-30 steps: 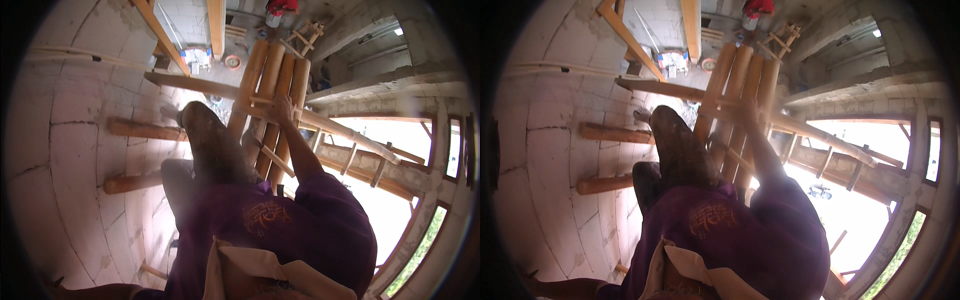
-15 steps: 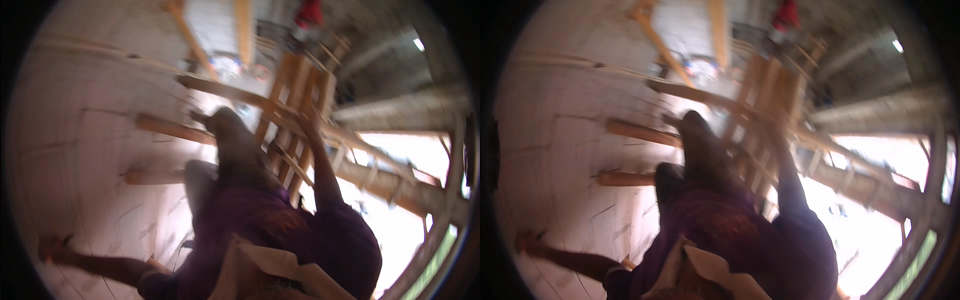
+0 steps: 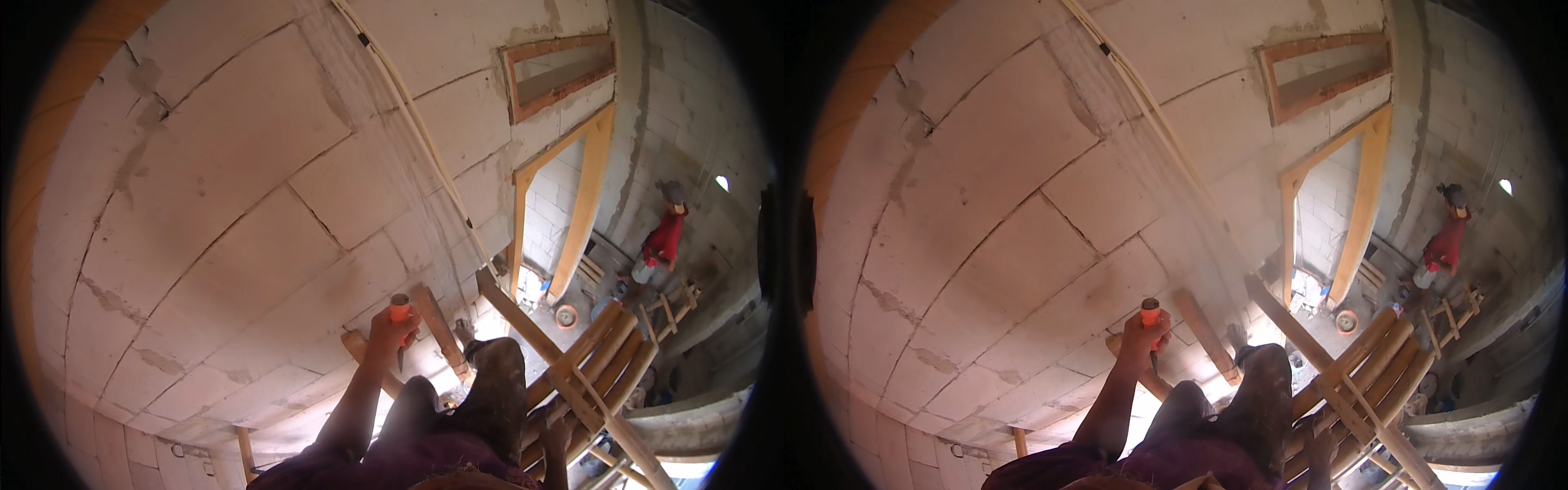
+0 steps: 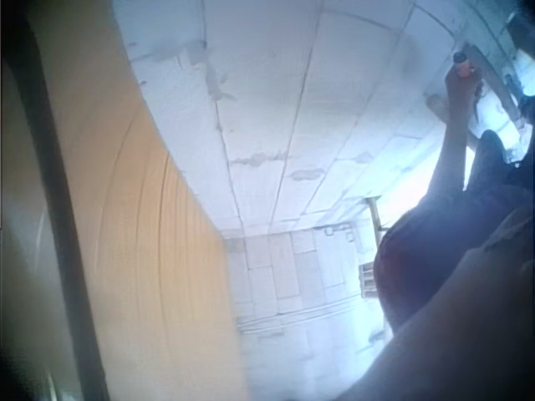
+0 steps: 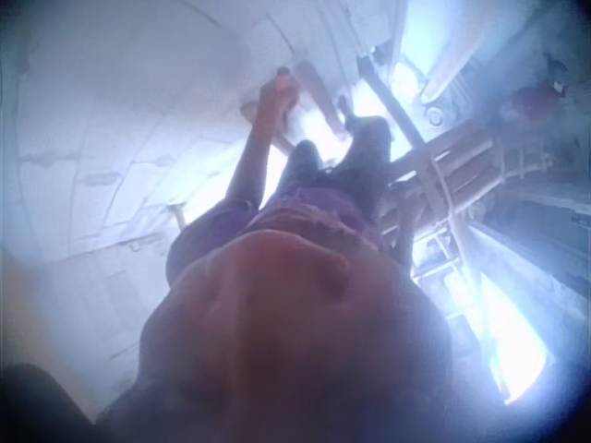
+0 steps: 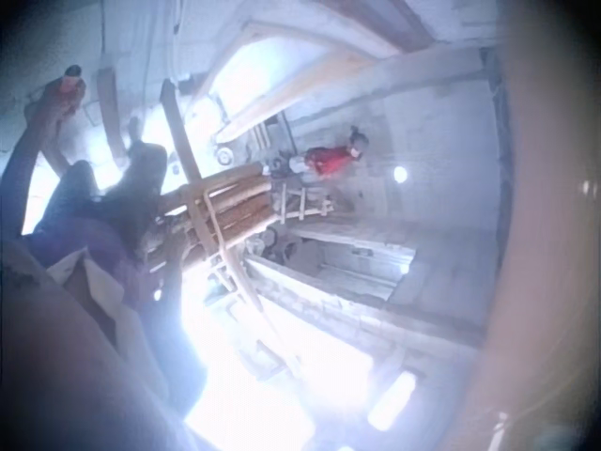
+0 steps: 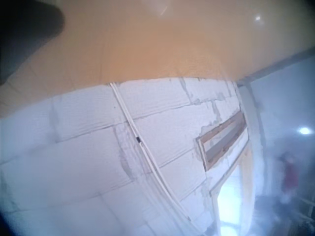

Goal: The person is installing electrical conduit on a wall. They use a hammer to drive nails into the wall to secure the conduit in place.

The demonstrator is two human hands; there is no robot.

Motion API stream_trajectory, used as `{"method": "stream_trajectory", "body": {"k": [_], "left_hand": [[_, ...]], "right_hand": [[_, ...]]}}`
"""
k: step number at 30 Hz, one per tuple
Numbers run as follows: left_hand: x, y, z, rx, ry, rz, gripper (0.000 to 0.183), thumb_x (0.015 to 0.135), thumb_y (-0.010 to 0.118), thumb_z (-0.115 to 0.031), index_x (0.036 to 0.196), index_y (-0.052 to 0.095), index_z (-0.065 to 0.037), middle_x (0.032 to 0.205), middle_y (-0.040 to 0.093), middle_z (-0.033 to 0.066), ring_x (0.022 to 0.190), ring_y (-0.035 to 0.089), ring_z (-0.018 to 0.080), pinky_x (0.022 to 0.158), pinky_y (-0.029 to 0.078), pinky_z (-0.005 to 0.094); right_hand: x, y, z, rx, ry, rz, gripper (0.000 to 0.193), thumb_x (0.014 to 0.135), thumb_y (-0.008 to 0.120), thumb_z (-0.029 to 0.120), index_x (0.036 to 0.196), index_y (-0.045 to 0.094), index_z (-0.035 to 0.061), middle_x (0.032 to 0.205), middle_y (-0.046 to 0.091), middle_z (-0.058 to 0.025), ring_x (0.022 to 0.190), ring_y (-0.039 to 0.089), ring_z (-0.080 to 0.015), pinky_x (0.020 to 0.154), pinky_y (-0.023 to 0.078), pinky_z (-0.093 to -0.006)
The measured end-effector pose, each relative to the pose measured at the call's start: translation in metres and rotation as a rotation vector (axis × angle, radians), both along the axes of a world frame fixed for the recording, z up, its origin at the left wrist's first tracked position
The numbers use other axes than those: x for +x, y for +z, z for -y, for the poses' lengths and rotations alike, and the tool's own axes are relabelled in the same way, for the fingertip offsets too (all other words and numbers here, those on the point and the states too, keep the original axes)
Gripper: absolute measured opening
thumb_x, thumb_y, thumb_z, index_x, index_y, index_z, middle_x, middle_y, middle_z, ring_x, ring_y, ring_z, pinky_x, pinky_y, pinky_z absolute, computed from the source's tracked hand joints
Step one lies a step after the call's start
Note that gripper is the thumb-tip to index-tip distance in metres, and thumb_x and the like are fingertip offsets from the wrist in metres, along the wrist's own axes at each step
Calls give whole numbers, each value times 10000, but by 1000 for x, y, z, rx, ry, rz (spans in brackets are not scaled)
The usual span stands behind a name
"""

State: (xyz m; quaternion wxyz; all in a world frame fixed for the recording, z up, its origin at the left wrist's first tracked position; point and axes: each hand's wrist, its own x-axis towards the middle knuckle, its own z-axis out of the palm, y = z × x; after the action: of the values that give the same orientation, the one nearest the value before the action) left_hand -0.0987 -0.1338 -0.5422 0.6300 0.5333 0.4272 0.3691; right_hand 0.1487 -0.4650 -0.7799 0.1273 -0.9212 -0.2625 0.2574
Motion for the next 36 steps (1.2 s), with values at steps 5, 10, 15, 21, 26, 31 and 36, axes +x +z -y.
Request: {"method": "stream_trajectory", "body": {"k": [5, 10, 15, 21, 26, 31, 36], "left_hand": [[-19, 3, -19, 22, -97, 349, 373, 850, 619, -206, 1147, 518, -4, 795, 596, 95, 635, 557, 171, 519, 421, 302], [-27, 49, -36, 230, -269, 464, 506, 862, 654, -302, 1222, 492, 15, 916, 612, 132, 751, 581, 219, 600, 456, 358], [-32, 147, -53, 626, -228, 141, 567, 865, 693, -345, 1236, 463, 16, 1060, 614, 151, 930, 647, 257, 772, 547, 371], [-26, 316, -46, 1281, 65, 33, 355, 912, 604, -115, 1206, 471, 33, 1136, 603, 159, 933, 650, 233, 783, 581, 351], [7, 418, -68, 1503, 124, 97, 374, 899, 629, -120, 1210, 495, 37, 1112, 619, 146, 936, 642, 214, 732, 601, 339], [28, 461, -92, 1592, 144, 41, 276, 821, 699, -127, 1041, 593, 2, 977, 640, 91, 852, 642, 195, 746, 545, 318], [52, 475, -110, 1643, 116, -106, 277, 774, 736, -55, 1011, 594, -33, 895, 611, 16, 779, 612, 103, 687, 525, 256]], "right_hand": [[-10, -30, 39, -121, 102, -40, 532, 776, 662, 325, 1170, 526, -5, 997, 639, -273, 973, 626, -430, 856, 504, -495], [-10, -55, 58, -149, 198, -17, 476, 767, 680, 265, 1147, 535, 17, 985, 644, -245, 949, 631, -407, 831, 509, -493], [13, -102, 61, 93, 152, -367, 318, 735, 728, 223, 937, 624, 0, 723, 647, -167, 634, 658, -312, 571, 535, -432], [-4, -22, 34, 113, -305, -618, 329, 773, 744, 291, 849, 648, -15, 624, 598, -117, 526, 597, -192, 467, 487, -384], [-12, 3, 31, 221, -165, -281, 383, 843, 662, 336, 870, 619, -44, 724, 629, -231, 702, 635, -383, 624, 476, -490], [-2, 26, 14, 516, -76, 10, 328, 868, 620, 284, 879, 551, -36, 748, 611, -272, 758, 602, -476, 640, 442, -532], [11, 90, -24, 781, -35, -36, 229, 864, 595, 198, 877, 509, -13, 640, 554, -199, 621, 588, -395, 556, 437, -461]]}}
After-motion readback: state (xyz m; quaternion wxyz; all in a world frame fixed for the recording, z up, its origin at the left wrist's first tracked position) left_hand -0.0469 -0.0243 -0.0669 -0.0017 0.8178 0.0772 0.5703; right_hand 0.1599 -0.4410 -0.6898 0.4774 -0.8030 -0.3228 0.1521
